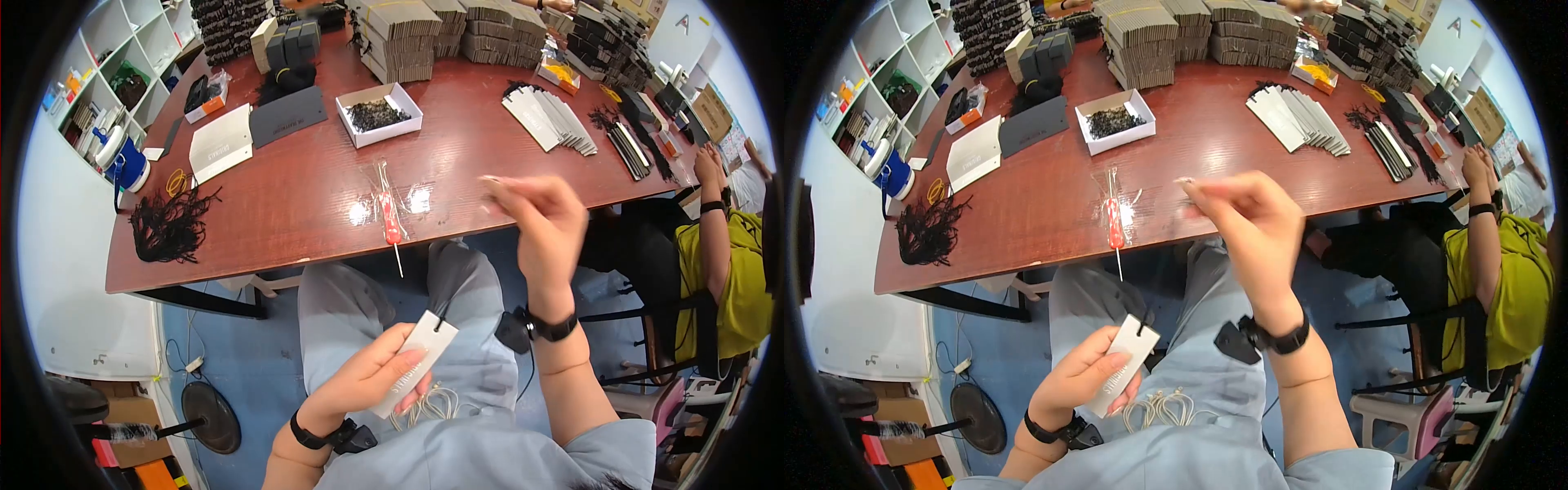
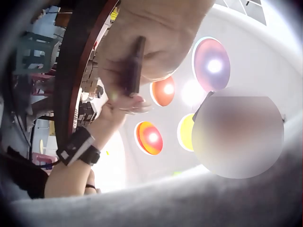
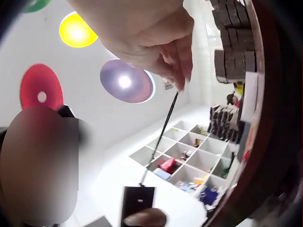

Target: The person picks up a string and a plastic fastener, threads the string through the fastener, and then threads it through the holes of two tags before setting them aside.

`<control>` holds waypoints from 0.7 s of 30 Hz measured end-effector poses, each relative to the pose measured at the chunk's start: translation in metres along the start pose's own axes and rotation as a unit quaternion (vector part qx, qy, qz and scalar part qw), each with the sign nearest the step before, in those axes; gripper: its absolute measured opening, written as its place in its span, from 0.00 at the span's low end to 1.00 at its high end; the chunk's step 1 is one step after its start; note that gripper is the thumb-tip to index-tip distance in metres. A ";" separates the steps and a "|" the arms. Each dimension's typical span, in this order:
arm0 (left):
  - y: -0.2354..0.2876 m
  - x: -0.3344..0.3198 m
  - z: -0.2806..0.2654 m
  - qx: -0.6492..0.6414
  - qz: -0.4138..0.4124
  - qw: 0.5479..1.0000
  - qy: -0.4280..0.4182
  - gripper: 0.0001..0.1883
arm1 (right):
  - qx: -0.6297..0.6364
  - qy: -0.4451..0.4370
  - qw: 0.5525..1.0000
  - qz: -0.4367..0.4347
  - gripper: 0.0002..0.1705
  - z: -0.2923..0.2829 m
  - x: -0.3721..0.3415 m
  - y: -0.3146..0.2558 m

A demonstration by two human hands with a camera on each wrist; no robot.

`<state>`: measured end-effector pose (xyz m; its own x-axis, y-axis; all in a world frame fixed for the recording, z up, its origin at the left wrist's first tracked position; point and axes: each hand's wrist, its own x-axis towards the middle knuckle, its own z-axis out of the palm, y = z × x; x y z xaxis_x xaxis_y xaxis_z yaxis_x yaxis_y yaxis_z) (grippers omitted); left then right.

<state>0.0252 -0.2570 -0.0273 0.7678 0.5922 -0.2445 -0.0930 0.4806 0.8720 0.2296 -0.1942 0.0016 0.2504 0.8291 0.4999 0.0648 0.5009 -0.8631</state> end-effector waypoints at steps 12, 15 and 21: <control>0.002 0.022 -0.012 0.005 0.264 0.953 0.148 0.12 | -0.070 -0.128 0.985 0.090 0.07 0.019 -0.059 0.005; 0.010 0.026 -0.007 -0.011 0.279 0.947 0.158 0.12 | -0.042 -0.289 0.940 0.175 0.07 0.025 -0.075 -0.007; 0.000 0.034 -0.019 0.036 0.293 0.929 0.223 0.18 | -0.043 -0.243 0.945 0.215 0.09 0.011 -0.029 0.007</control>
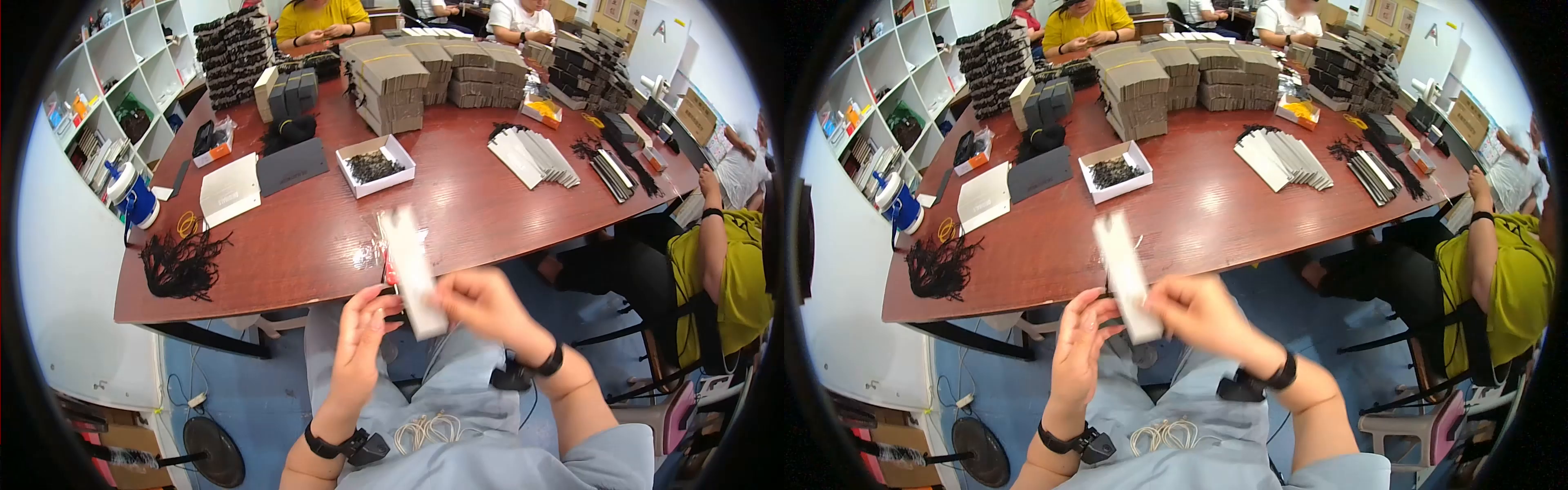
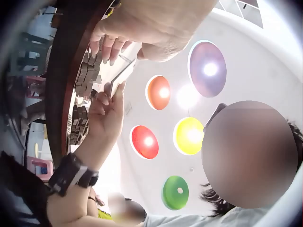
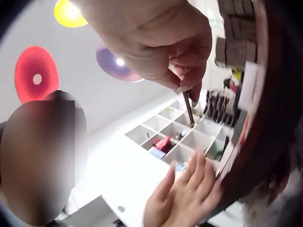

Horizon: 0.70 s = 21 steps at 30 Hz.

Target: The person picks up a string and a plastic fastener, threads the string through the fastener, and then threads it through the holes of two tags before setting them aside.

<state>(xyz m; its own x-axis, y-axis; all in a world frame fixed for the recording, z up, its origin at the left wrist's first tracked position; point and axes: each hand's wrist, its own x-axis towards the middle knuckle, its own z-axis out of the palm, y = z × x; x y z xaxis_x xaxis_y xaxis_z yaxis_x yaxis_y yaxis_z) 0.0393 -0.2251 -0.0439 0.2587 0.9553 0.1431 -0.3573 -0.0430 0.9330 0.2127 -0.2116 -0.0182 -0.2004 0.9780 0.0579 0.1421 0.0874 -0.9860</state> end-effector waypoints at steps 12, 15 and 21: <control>-0.002 -0.018 -0.023 0.030 -0.071 0.996 0.046 0.13 | -0.624 0.181 0.760 0.003 0.18 -0.211 0.119 0.038; -0.004 -0.019 -0.026 0.040 -0.077 0.995 0.058 0.12 | -0.627 0.264 0.731 -0.053 0.20 -0.214 0.108 0.052; 0.008 -0.013 -0.042 0.075 -0.054 0.995 0.048 0.11 | -0.587 0.252 0.767 -0.064 0.20 -0.217 0.118 0.059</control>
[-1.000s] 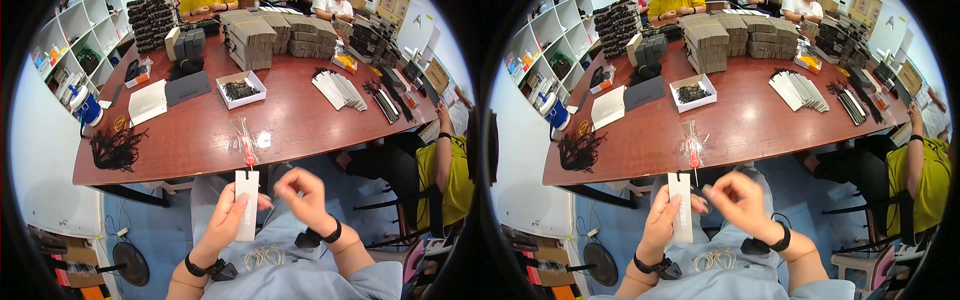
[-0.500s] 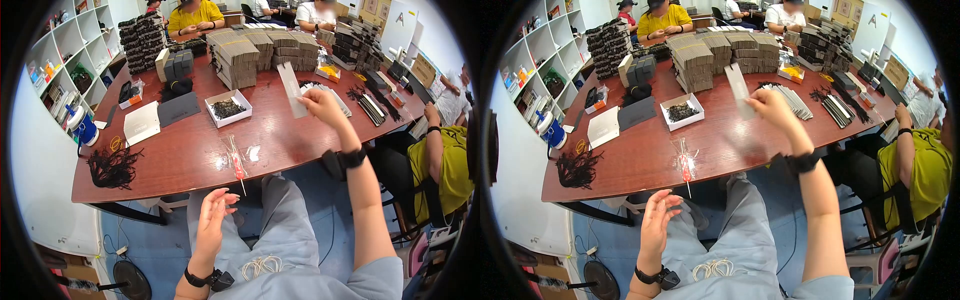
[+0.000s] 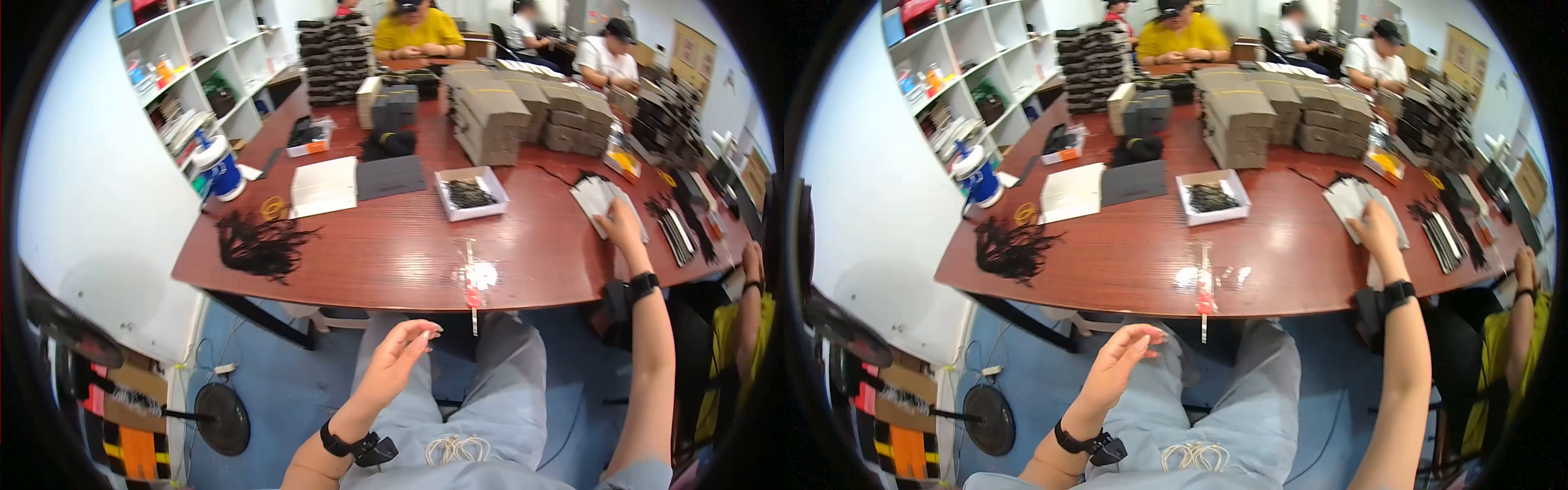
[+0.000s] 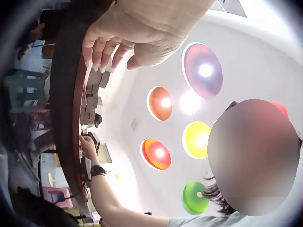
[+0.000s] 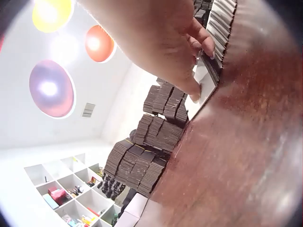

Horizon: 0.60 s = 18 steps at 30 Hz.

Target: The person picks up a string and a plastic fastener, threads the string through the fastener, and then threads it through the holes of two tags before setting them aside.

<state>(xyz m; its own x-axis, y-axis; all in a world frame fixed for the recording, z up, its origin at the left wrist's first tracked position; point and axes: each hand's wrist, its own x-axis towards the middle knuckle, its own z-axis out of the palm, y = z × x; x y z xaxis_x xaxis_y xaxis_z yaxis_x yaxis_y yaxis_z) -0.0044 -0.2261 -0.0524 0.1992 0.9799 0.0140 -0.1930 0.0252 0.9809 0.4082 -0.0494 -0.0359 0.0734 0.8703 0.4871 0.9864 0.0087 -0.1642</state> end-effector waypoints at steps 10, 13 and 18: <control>0.055 0.047 -0.095 0.378 0.226 0.882 0.169 0.06 | -0.054 0.079 0.995 -0.024 0.18 -0.016 0.009 -0.020; 0.078 0.082 -0.135 0.541 0.223 0.789 0.185 0.07 | 0.029 0.044 0.998 -0.045 0.15 -0.034 0.008 -0.053; 0.090 0.143 -0.189 0.709 -0.027 0.681 0.183 0.07 | 0.122 0.044 0.987 -0.095 0.13 -0.052 0.001 -0.116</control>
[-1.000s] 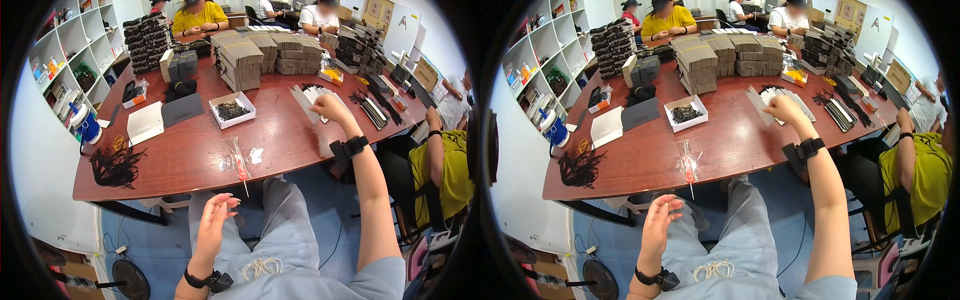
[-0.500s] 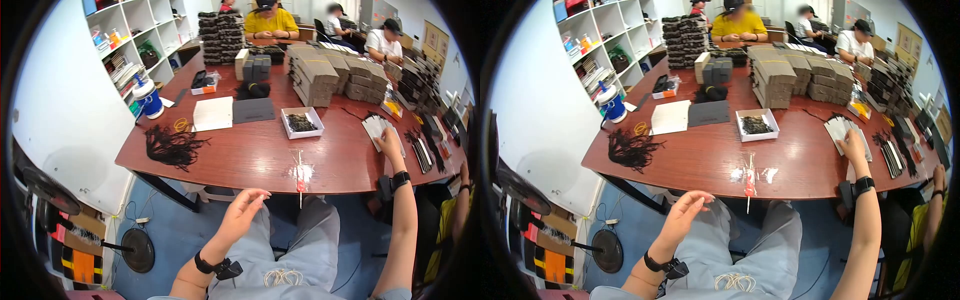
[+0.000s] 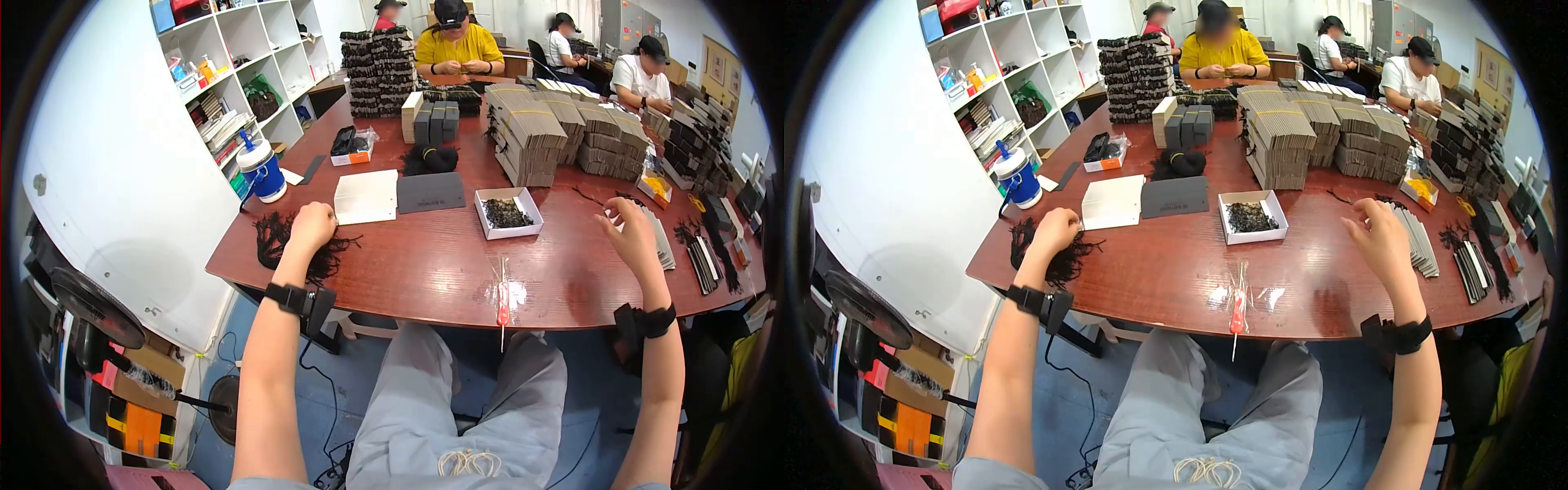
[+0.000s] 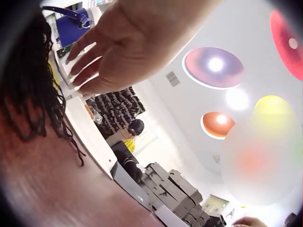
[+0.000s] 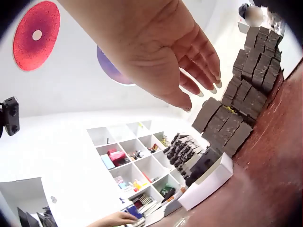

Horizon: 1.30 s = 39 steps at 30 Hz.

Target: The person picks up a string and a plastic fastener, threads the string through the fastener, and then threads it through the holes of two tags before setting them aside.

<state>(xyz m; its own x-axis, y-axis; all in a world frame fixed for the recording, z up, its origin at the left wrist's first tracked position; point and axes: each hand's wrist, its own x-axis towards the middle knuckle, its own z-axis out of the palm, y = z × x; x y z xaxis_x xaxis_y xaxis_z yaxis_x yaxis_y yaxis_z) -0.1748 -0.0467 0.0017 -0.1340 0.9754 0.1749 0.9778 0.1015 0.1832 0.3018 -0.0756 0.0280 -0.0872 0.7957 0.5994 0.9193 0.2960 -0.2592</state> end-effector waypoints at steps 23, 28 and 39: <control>-0.059 0.018 0.005 0.138 0.229 0.959 0.095 0.04 | 0.133 -0.054 0.987 -0.069 0.09 -0.013 -0.024 -0.068; -0.095 0.012 -0.011 0.186 0.141 0.969 0.081 0.04 | 0.132 -0.065 0.987 -0.071 0.08 -0.013 -0.027 -0.068; -0.031 0.015 -0.010 -0.065 0.240 0.968 0.045 0.08 | 0.152 -0.073 0.983 -0.065 0.07 -0.013 -0.035 -0.075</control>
<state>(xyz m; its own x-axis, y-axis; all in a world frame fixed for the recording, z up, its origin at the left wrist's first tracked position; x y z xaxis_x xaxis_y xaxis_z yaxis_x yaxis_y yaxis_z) -0.2084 -0.0368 0.0082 0.3107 0.8828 0.3524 0.9035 -0.3894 0.1789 0.2409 -0.1322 0.0365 -0.2714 0.8008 0.5340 0.7408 0.5280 -0.4153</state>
